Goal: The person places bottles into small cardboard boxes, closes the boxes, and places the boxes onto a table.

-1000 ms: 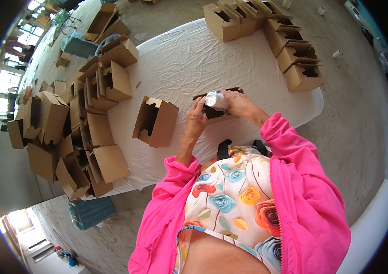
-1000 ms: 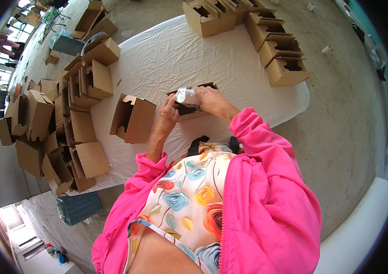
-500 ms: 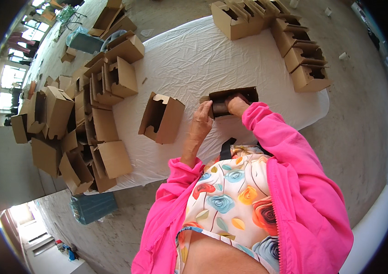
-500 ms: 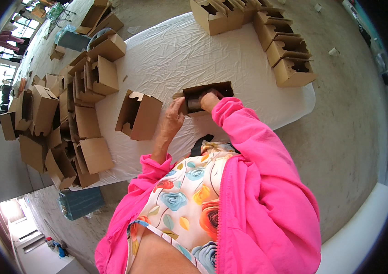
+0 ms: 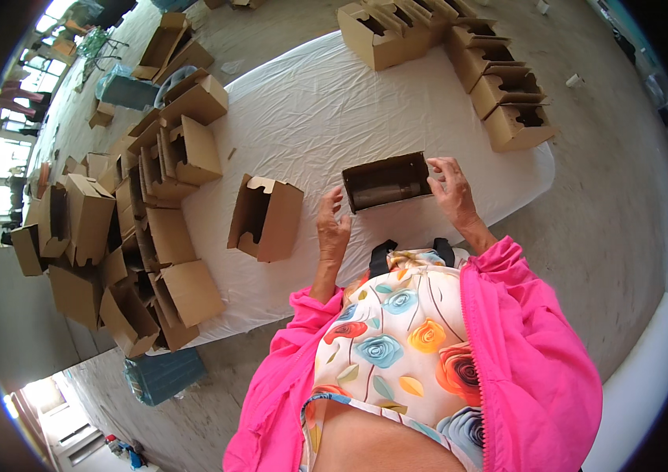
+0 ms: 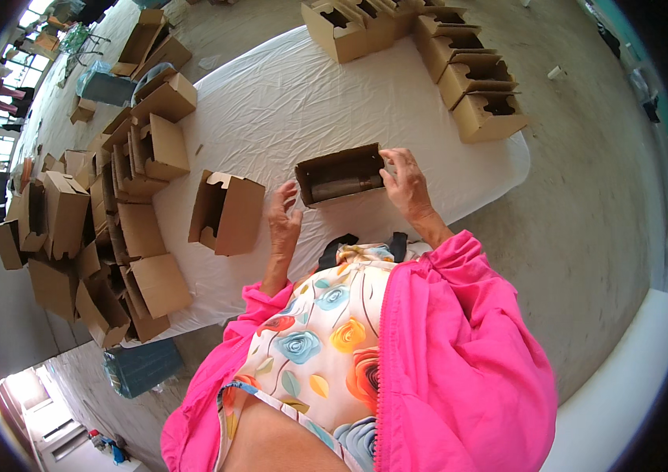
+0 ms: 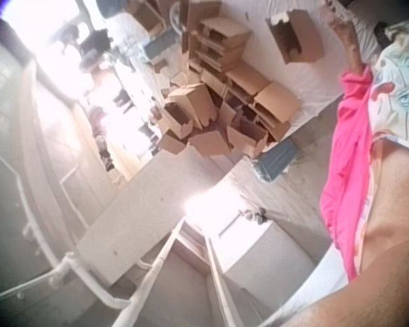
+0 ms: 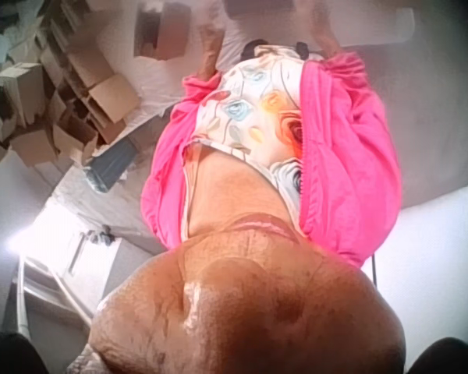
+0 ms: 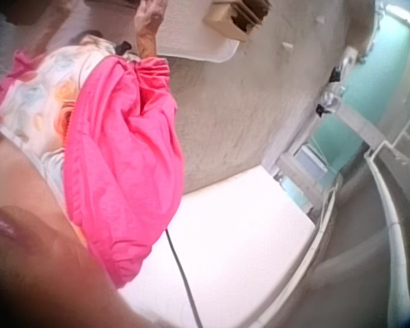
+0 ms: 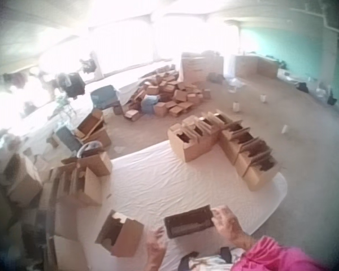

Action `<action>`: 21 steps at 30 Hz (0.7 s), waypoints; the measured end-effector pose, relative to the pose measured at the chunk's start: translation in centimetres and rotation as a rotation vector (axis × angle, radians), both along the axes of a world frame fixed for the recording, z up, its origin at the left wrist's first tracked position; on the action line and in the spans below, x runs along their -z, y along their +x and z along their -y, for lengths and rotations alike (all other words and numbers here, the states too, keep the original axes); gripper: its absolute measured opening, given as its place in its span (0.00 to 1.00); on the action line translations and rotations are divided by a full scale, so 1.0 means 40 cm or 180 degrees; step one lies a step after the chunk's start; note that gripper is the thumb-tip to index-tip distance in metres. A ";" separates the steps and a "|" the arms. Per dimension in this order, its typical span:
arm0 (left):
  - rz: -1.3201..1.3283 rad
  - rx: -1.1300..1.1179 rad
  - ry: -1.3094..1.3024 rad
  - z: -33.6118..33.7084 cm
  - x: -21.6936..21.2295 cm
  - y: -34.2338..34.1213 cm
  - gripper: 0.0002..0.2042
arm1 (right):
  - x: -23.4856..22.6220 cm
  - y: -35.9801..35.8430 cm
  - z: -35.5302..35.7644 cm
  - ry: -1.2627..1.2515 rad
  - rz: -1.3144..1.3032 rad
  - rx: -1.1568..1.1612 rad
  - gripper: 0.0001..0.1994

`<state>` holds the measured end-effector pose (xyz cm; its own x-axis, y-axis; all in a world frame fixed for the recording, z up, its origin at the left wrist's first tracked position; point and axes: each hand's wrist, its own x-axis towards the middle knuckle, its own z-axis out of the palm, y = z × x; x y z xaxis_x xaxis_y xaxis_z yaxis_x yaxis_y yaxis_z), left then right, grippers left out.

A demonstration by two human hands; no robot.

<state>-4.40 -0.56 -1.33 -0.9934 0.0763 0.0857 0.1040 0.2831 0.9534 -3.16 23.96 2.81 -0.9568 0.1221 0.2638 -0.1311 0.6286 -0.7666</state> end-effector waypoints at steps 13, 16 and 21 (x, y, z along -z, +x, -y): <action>-0.0004 0.0426 -0.0281 -0.022 0.081 -0.030 0.37 | 0.153 0.005 -0.053 -0.0483 0.0596 -0.0538 0.33; 0.0102 0.0386 -0.0167 -0.027 0.085 -0.057 0.40 | 0.114 -0.016 -0.051 -0.0929 0.0898 -0.0236 0.36; 0.0347 0.0383 -0.0011 -0.030 0.089 -0.078 0.40 | 0.071 -0.049 -0.056 -0.0746 0.1337 -0.0402 0.35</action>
